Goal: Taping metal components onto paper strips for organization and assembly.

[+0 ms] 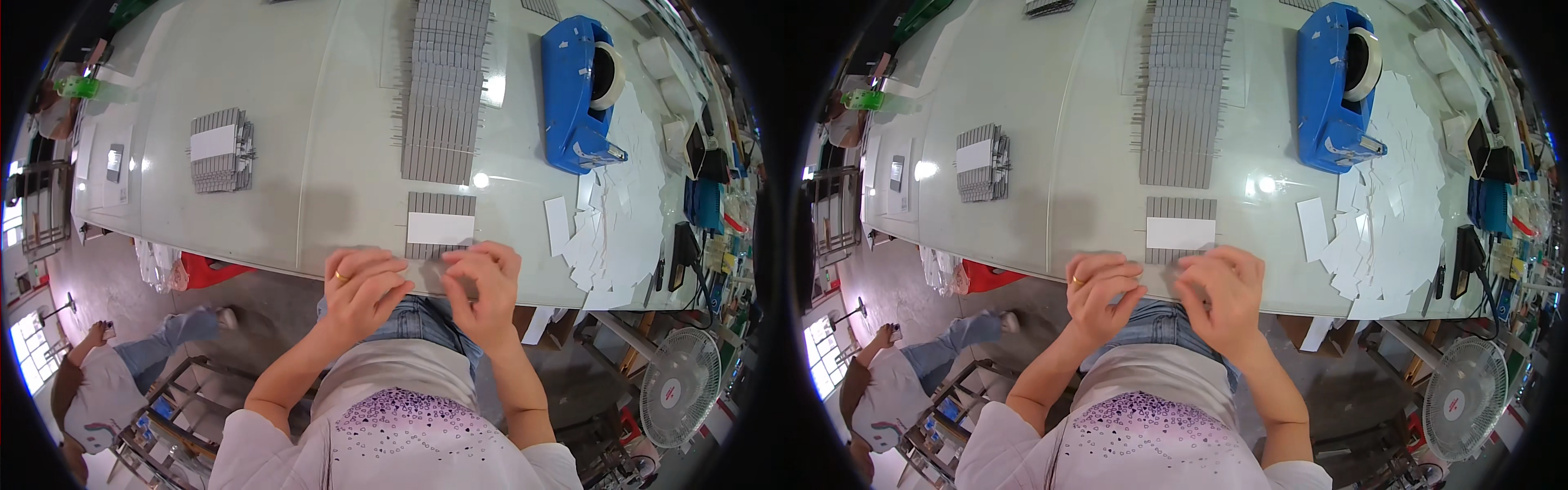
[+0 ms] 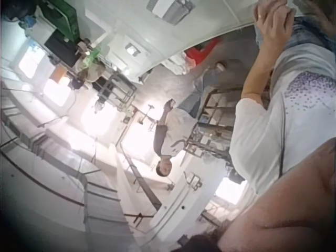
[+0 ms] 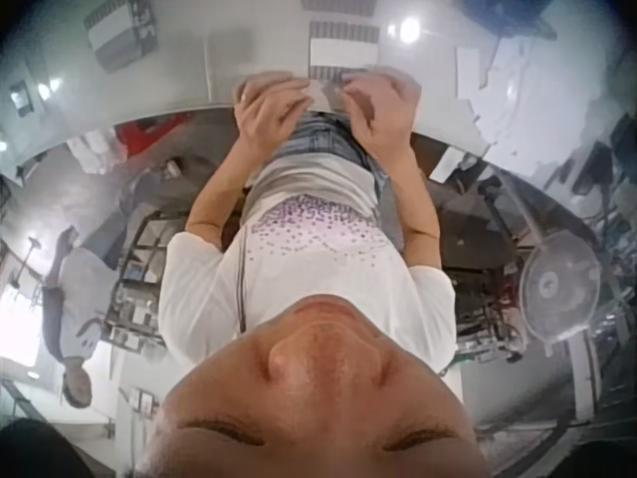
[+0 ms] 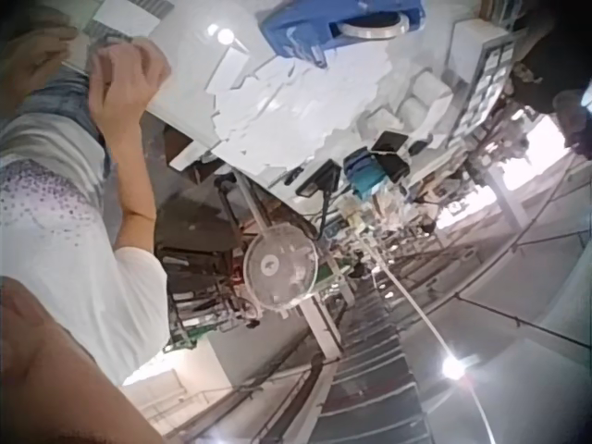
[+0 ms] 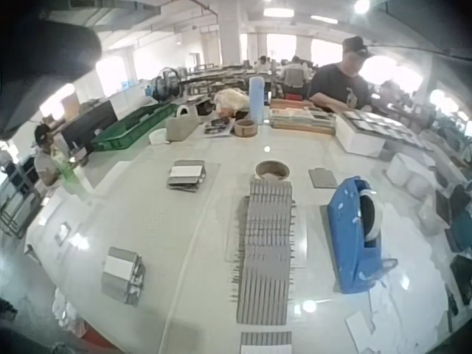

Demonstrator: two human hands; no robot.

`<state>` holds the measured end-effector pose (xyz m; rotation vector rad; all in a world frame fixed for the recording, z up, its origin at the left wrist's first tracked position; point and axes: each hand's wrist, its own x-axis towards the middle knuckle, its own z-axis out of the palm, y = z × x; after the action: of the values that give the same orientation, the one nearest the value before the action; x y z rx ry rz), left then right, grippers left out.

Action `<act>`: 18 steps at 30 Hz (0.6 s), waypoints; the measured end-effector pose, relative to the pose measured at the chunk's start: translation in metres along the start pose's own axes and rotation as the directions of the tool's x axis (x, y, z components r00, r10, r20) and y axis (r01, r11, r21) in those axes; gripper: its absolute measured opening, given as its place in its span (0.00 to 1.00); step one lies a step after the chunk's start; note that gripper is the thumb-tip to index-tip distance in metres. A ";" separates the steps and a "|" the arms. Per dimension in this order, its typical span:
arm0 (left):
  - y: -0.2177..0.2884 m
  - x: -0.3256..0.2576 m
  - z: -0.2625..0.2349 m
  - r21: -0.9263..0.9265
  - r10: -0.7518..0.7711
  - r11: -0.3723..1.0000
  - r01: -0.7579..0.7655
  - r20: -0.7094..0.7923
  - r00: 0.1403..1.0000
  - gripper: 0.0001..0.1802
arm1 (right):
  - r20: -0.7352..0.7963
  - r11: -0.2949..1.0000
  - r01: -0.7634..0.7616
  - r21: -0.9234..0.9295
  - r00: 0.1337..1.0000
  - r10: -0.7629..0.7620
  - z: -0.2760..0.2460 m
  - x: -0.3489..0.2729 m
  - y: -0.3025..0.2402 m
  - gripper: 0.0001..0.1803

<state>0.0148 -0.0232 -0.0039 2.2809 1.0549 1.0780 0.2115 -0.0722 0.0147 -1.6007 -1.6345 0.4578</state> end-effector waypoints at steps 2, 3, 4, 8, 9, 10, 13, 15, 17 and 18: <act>-0.003 -0.003 0.000 0.032 0.126 0.991 -0.127 0.018 0.992 0.11 | -0.011 0.989 0.142 -0.035 0.990 -0.142 0.008 -0.005 -0.002 0.11; -0.005 -0.006 0.001 0.033 0.123 0.992 -0.123 0.022 0.992 0.11 | -0.009 0.990 0.139 -0.032 0.990 -0.139 0.012 -0.006 -0.002 0.11; -0.009 -0.008 0.004 0.037 0.144 0.989 -0.145 0.023 0.989 0.11 | -0.020 0.986 0.159 -0.054 0.987 -0.161 0.014 -0.006 -0.003 0.11; -0.013 -0.008 0.008 0.076 0.212 0.974 -0.212 0.006 0.977 0.11 | -0.010 0.969 0.226 -0.100 0.974 -0.228 0.022 -0.005 -0.003 0.11; -0.014 -0.008 0.008 0.076 0.212 0.974 -0.211 0.005 0.977 0.11 | -0.009 0.969 0.226 -0.101 0.974 -0.228 0.023 -0.004 -0.003 0.11; -0.015 -0.008 0.008 0.080 0.222 0.972 -0.222 0.006 0.975 0.11 | -0.009 0.967 0.234 -0.102 0.972 -0.236 0.025 -0.003 -0.004 0.11; -0.015 -0.008 0.009 0.096 0.237 0.967 -0.237 0.010 0.971 0.12 | -0.005 0.964 0.240 -0.112 0.970 -0.242 0.027 -0.003 -0.004 0.11; -0.016 -0.008 0.010 0.108 0.242 0.964 -0.242 0.011 0.970 0.12 | -0.003 0.964 0.239 -0.120 0.971 -0.241 0.028 -0.002 -0.003 0.11; -0.016 -0.010 0.010 0.080 0.226 0.971 -0.227 0.017 0.974 0.10 | -0.002 0.963 0.234 -0.134 0.972 -0.236 0.028 -0.003 -0.003 0.11; -0.016 -0.011 0.010 0.079 0.226 0.971 -0.227 0.017 0.974 0.10 | -0.002 0.963 0.234 -0.134 0.972 -0.236 0.028 -0.003 -0.004 0.11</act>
<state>0.0105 -0.0215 -0.0249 2.5162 0.8646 1.1303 0.1880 -0.0678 -0.0011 -1.4752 -1.8468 0.2143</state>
